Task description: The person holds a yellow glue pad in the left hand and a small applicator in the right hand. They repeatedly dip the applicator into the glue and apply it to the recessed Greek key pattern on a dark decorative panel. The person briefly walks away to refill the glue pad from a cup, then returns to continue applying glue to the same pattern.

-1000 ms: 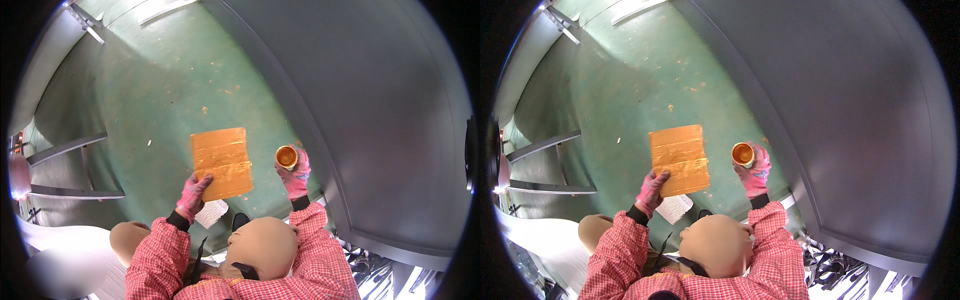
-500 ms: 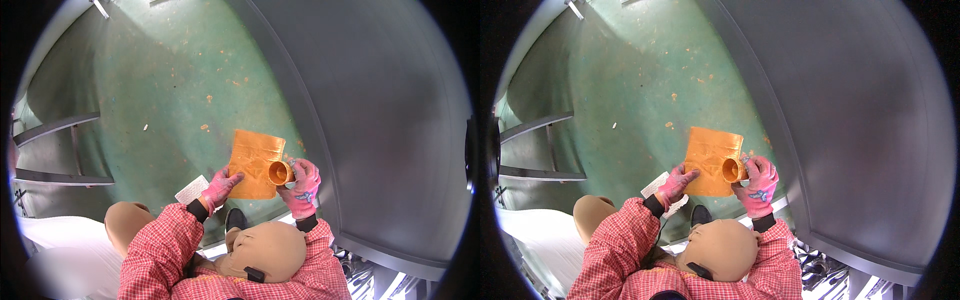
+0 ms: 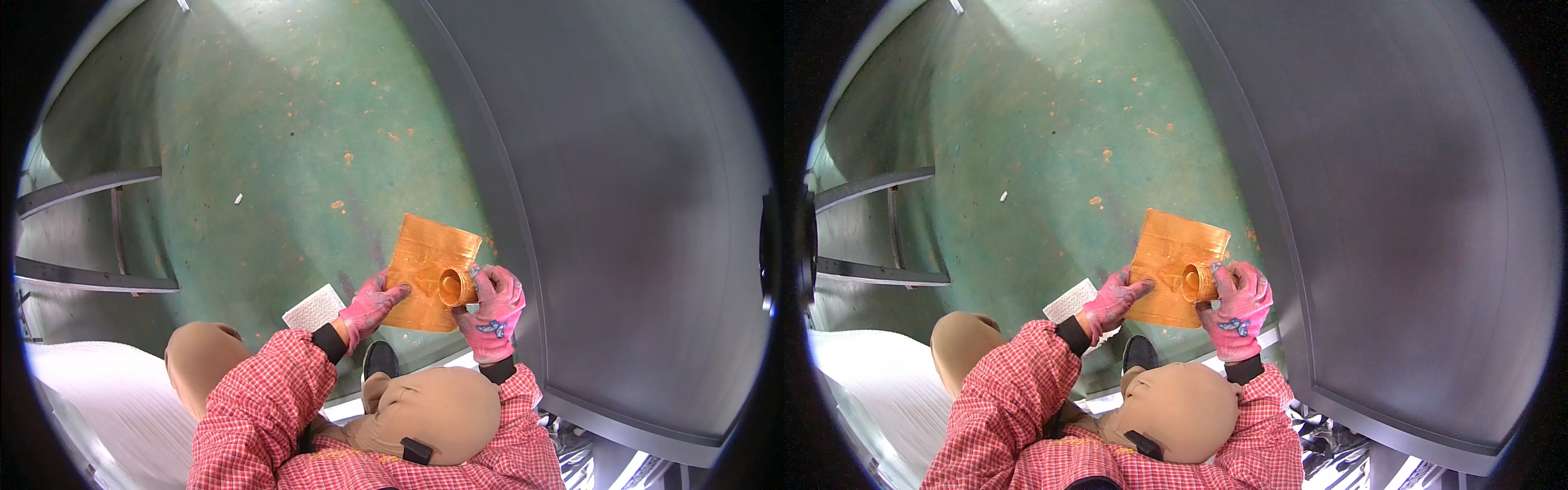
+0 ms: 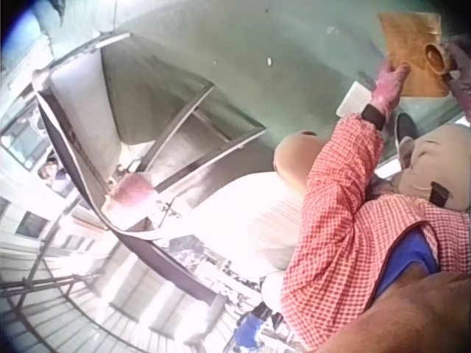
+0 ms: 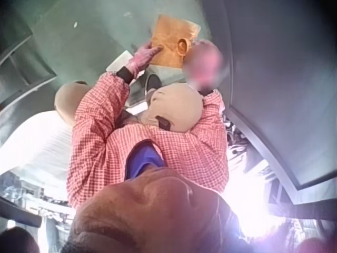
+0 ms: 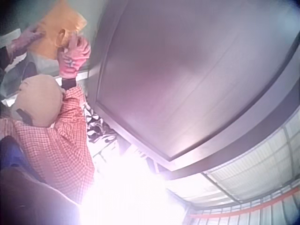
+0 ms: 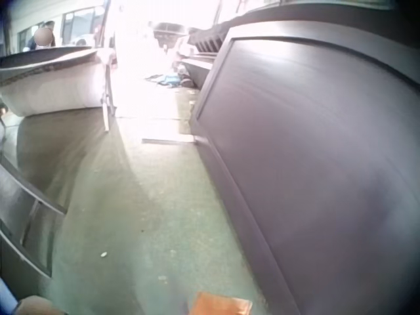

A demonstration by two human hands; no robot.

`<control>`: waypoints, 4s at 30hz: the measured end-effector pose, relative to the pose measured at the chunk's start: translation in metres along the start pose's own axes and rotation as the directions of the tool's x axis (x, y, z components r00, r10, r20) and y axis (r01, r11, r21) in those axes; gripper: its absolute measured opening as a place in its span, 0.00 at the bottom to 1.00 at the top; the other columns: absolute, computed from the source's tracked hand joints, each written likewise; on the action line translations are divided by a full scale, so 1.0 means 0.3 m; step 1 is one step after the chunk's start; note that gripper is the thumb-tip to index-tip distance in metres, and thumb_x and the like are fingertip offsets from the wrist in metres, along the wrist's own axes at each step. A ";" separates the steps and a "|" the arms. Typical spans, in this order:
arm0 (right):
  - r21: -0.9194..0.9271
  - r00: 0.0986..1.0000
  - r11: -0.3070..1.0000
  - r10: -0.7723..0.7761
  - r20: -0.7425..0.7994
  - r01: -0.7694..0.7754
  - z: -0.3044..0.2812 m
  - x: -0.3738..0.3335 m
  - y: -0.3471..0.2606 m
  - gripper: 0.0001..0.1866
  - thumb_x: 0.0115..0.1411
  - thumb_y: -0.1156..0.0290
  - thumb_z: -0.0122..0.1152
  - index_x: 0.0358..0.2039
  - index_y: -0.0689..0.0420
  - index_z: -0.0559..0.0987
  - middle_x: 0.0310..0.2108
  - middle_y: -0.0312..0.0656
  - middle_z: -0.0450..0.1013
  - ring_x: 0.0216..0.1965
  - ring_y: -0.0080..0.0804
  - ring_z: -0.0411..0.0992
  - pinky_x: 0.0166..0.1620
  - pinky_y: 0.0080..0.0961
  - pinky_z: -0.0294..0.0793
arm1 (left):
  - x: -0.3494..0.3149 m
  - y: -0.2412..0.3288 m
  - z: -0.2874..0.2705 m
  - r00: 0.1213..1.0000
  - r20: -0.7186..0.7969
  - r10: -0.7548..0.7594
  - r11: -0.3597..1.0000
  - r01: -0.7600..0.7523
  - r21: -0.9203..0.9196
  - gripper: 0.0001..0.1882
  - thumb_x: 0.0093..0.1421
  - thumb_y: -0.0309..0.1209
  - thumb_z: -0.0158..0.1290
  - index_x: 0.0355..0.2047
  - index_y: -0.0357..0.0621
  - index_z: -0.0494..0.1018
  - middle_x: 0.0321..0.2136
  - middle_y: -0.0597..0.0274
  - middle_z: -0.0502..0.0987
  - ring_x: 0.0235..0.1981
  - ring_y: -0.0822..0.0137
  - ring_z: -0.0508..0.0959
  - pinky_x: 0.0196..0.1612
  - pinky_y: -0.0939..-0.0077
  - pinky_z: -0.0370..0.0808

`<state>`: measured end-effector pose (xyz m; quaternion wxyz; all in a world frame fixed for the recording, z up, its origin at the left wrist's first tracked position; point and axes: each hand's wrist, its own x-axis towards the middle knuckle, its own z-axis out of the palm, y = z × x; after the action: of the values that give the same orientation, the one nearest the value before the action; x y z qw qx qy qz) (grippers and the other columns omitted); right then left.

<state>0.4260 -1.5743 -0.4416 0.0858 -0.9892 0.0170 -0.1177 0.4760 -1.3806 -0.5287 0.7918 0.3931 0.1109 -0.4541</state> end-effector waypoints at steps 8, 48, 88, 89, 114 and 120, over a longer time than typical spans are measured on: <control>-0.034 1.000 0.999 -0.027 0.010 0.027 -0.012 0.010 -0.004 0.38 0.26 0.73 0.73 0.46 0.47 0.76 0.41 0.39 0.69 0.44 0.42 0.68 0.46 0.39 0.68 | 0.018 -0.025 -0.023 1.000 0.022 0.010 0.999 -0.011 0.045 0.22 0.63 0.30 0.53 0.56 0.41 0.65 0.49 0.63 0.74 0.48 0.69 0.75 0.52 0.71 0.72; 0.718 0.711 0.358 0.650 0.268 -0.597 0.611 -0.308 0.384 0.35 0.41 0.78 0.71 0.52 0.59 0.69 0.44 0.36 0.73 0.45 0.26 0.72 0.50 0.24 0.74 | -0.124 0.137 -0.030 0.987 -0.147 0.069 0.997 -0.066 0.027 0.23 0.62 0.31 0.54 0.56 0.39 0.63 0.48 0.58 0.74 0.46 0.65 0.76 0.49 0.69 0.76; 0.683 0.524 0.161 -0.525 0.670 -0.713 -0.860 0.308 -0.554 0.32 0.60 0.69 0.58 0.63 0.54 0.58 0.59 0.45 0.63 0.59 0.40 0.63 0.59 0.39 0.64 | -1.446 0.737 0.776 0.767 -0.390 0.509 0.797 -0.591 -0.122 0.28 0.61 0.35 0.57 0.58 0.39 0.63 0.49 0.62 0.74 0.48 0.70 0.74 0.52 0.74 0.71; 0.682 0.505 0.195 -0.538 0.675 -0.705 -0.917 0.331 -0.598 0.33 0.60 0.69 0.58 0.64 0.53 0.58 0.59 0.45 0.63 0.59 0.40 0.62 0.59 0.39 0.63 | -1.513 0.761 0.801 0.756 -0.400 0.518 0.776 -0.612 -0.151 0.28 0.61 0.35 0.57 0.58 0.39 0.63 0.49 0.62 0.74 0.48 0.70 0.74 0.52 0.74 0.71; 0.779 -0.102 0.572 -0.818 0.566 -0.258 -1.312 0.598 -1.809 0.41 0.59 0.62 0.60 0.69 0.47 0.50 0.61 0.44 0.61 0.65 0.37 0.54 0.69 0.44 0.44 | -2.455 0.672 1.027 -0.027 -0.909 0.416 0.148 -0.984 0.097 0.28 0.59 0.35 0.59 0.58 0.44 0.65 0.46 0.64 0.77 0.44 0.70 0.78 0.46 0.71 0.77; 0.730 -0.205 0.593 -0.804 0.558 -0.340 -1.479 0.494 -2.090 0.24 0.60 0.71 0.56 0.57 0.60 0.66 0.52 0.45 0.66 0.50 0.37 0.67 0.56 0.43 0.72 | -2.423 0.502 1.021 -0.215 -0.959 0.186 -0.092 -0.975 0.201 0.28 0.60 0.38 0.57 0.58 0.49 0.64 0.43 0.66 0.78 0.39 0.68 0.80 0.39 0.66 0.80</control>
<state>0.4738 -1.0383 0.1263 0.4098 -0.5509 -0.3310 0.6473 0.1327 -1.1010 0.1411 0.7615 0.1465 0.3777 0.5060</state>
